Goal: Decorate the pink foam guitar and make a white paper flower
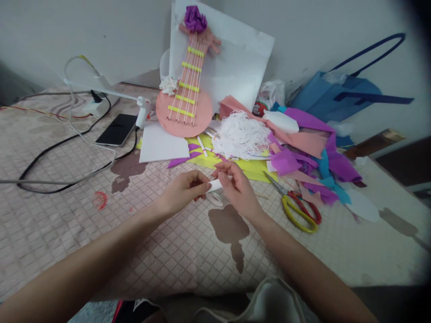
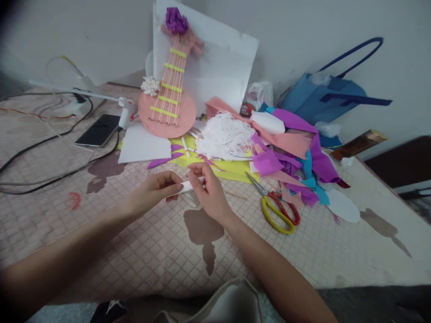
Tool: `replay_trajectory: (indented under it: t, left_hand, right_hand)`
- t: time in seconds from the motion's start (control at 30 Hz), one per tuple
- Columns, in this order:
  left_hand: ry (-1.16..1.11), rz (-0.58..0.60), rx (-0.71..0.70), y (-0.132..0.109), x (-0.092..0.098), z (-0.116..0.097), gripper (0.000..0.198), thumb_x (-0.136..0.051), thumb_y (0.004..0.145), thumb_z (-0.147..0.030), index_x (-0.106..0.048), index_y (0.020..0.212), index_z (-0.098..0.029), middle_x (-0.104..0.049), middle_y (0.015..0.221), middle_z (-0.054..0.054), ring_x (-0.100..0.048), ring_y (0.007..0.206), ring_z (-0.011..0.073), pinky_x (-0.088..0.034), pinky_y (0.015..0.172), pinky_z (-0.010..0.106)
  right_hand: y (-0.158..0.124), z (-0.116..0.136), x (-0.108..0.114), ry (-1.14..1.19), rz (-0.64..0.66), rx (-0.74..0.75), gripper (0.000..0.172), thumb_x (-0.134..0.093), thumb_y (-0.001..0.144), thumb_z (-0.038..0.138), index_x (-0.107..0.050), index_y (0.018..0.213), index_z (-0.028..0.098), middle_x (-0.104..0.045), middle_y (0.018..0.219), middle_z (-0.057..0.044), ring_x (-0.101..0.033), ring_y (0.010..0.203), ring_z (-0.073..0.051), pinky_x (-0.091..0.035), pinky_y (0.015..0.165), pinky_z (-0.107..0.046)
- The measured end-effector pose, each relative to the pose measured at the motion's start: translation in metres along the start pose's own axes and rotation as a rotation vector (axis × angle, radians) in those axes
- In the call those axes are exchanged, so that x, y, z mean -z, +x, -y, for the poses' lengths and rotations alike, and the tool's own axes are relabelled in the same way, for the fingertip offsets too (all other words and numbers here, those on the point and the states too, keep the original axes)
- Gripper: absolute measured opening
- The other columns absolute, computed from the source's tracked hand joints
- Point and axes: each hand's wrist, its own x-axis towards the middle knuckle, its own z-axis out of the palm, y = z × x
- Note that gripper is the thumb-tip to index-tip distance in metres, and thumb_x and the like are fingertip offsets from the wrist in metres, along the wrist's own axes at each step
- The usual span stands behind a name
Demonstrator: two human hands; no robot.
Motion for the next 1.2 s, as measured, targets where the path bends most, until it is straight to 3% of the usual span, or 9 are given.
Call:
replay_trajectory:
  t: [0.1,0.23,0.43,0.6,0.77,0.9,1.2]
  left_hand:
    - [-0.009,-0.029,-0.009,-0.001,0.001,-0.002,0.021,-0.058,0.08,-0.035,-0.054,0.08,-0.014,-0.052,0.061,-0.003,-0.046,0.053,0.0072,-0.034,0.049,0.02]
    - [-0.008,-0.033,-0.006,-0.001,0.001,-0.002,0.022,-0.059,0.079,-0.036,-0.055,0.08,-0.014,-0.053,0.061,-0.003,-0.047,0.054,0.0073,-0.035,0.05,0.02]
    - [-0.069,0.018,0.053,0.0,0.002,0.0,0.023,-0.062,0.078,-0.036,-0.056,0.081,-0.014,-0.055,0.064,-0.002,-0.051,0.057,0.0082,-0.038,0.052,0.021]
    - [-0.157,-0.007,0.047,0.002,0.004,0.001,0.022,-0.06,0.079,-0.035,-0.054,0.076,-0.014,-0.053,0.063,-0.003,-0.048,0.056,0.0072,-0.038,0.055,0.021]
    - [-0.187,-0.032,0.01,0.002,0.006,-0.001,0.02,-0.06,0.08,-0.033,-0.053,0.077,-0.014,-0.052,0.065,-0.004,-0.047,0.057,0.0067,-0.038,0.057,0.021]
    - [-0.227,-0.032,0.004,0.001,0.006,-0.005,0.019,-0.06,0.08,-0.031,-0.053,0.076,-0.015,-0.053,0.065,-0.004,-0.047,0.057,0.0063,-0.037,0.057,0.021]
    - [-0.52,0.002,0.236,-0.001,0.008,-0.004,0.016,-0.067,0.074,-0.028,-0.056,0.076,-0.016,-0.057,0.066,-0.002,-0.05,0.055,0.0057,-0.037,0.055,0.019]
  right_hand:
    - [0.001,-0.002,0.0,0.231,0.002,-0.145,0.029,-0.053,0.084,0.044,-0.049,0.104,0.023,-0.056,0.087,-0.001,-0.054,0.073,-0.012,-0.045,0.063,-0.026]
    - [0.0,-0.005,-0.004,0.364,0.023,-0.279,0.038,-0.067,0.073,0.034,-0.049,0.104,0.024,-0.052,0.075,0.004,-0.05,0.064,-0.01,-0.042,0.06,-0.023]
    - [-0.003,-0.003,-0.007,0.208,-0.02,-0.148,0.036,-0.062,0.077,0.028,-0.047,0.109,0.024,-0.05,0.079,0.003,-0.049,0.066,-0.01,-0.042,0.062,-0.024]
    - [-0.003,-0.004,-0.006,0.287,-0.01,-0.135,0.032,-0.057,0.083,0.038,-0.046,0.111,0.025,-0.052,0.083,0.002,-0.052,0.071,-0.011,-0.045,0.065,-0.025]
    - [-0.002,-0.008,-0.007,0.312,0.106,-0.087,0.029,-0.054,0.084,0.042,-0.051,0.107,0.024,-0.057,0.1,-0.002,-0.055,0.094,-0.016,-0.046,0.082,-0.03]
    - [-0.003,-0.008,-0.008,0.34,0.199,-0.08,0.033,-0.058,0.083,0.037,-0.049,0.113,0.026,-0.059,0.106,-0.003,-0.055,0.1,-0.018,-0.048,0.086,-0.034]
    - [-0.004,-0.014,-0.008,0.278,0.211,-0.089,0.032,-0.058,0.082,0.037,-0.053,0.111,0.024,-0.06,0.103,-0.004,-0.056,0.098,-0.019,-0.049,0.086,-0.037]
